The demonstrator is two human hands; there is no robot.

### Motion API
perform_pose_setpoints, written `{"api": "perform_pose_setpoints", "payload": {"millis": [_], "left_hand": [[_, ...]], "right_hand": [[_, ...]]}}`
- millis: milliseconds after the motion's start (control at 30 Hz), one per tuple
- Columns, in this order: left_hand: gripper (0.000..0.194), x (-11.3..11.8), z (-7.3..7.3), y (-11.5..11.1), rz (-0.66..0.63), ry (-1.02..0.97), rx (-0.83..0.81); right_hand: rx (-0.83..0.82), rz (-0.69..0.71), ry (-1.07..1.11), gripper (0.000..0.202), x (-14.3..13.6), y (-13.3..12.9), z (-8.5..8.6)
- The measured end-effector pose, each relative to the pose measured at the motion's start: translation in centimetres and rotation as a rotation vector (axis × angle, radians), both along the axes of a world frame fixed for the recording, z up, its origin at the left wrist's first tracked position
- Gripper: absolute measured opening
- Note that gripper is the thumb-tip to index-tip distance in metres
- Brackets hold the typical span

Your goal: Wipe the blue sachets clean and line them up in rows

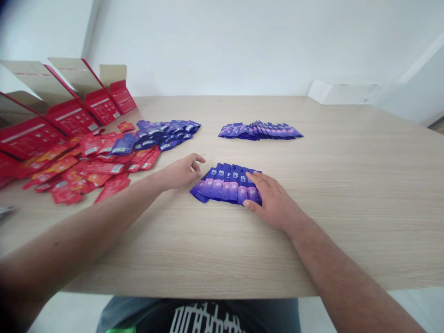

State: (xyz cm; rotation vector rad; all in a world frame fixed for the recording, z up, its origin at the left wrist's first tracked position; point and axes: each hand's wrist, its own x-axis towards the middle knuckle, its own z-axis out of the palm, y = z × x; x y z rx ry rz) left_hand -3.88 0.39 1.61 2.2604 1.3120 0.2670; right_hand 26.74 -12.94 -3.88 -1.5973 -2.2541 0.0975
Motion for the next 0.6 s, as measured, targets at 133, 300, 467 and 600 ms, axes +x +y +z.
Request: {"api": "perform_pose_setpoints", "payload": {"millis": [133, 300, 467, 600], "left_hand": [[0.048, -3.7, 0.4, 0.4, -0.024, 0.137, 0.188], [0.038, -8.0, 0.7, 4.6, 0.214, 0.374, 0.464], [0.040, -9.2, 0.8, 8.3, 0.303, 0.530, 0.530], [0.039, -8.9, 0.3, 10.1, 0.318, 0.605, 0.467]], "right_hand": [[0.018, 0.007, 0.006, 0.076, 0.1, 0.0, -0.2], [0.031, 0.011, 0.000, 0.074, 0.2, -0.1, -0.5], [0.034, -0.001, -0.019, 0.074, 0.3, 0.0, -0.7], [0.030, -0.017, -0.019, 0.075, 0.3, 0.0, -0.8]]}}
